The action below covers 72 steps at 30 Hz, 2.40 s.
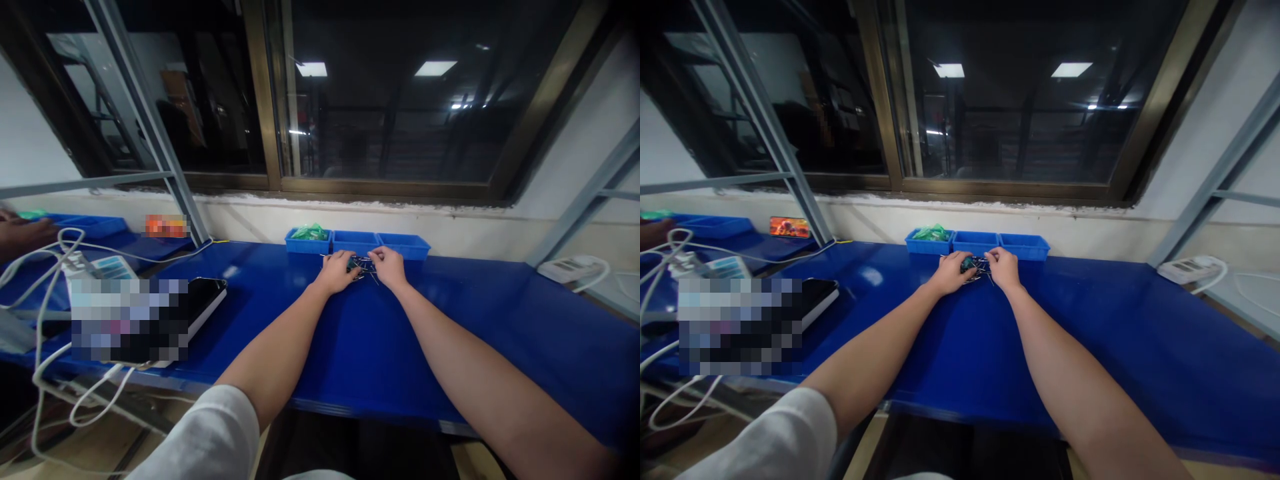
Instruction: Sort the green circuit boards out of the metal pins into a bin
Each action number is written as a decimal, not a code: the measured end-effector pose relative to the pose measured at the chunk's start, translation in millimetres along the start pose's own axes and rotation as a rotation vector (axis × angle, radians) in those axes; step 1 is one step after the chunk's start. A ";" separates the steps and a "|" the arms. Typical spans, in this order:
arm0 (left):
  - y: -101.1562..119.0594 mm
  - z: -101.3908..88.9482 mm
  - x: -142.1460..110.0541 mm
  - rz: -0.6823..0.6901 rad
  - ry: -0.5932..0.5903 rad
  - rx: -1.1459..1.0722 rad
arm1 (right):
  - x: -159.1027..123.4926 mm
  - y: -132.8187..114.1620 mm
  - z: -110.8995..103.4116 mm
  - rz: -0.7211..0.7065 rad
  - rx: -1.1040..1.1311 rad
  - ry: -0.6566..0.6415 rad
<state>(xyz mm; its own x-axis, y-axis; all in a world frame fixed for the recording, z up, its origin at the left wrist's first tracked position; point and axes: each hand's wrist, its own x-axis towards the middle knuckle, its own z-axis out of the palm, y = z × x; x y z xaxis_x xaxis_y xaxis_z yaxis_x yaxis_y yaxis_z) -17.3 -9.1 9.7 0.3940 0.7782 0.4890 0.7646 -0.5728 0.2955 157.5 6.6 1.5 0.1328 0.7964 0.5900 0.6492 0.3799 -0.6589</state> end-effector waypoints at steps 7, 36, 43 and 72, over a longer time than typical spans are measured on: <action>-0.7 -0.3 3.8 0.137 0.063 -0.132 | -3.3 -11.9 3.4 0.050 0.340 -0.153; 0.8 -6.4 4.1 -0.069 0.039 0.011 | -3.1 -17.6 -2.0 0.255 0.731 -0.302; 2.6 -4.9 2.4 -0.017 0.062 -0.081 | 1.2 -12.3 -4.1 0.250 0.772 -0.192; -8.5 1.5 -0.2 -0.184 -0.024 0.111 | 6.3 9.6 -5.0 -0.058 -0.251 -0.090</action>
<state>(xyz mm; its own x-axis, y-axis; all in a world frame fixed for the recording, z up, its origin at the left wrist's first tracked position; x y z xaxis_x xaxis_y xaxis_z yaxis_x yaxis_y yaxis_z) -23.1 -4.0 5.8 0.2532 0.8738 0.4153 0.8756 -0.3894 0.2856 168.2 13.0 1.2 0.0301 0.8198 0.5719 0.8205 0.3065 -0.4826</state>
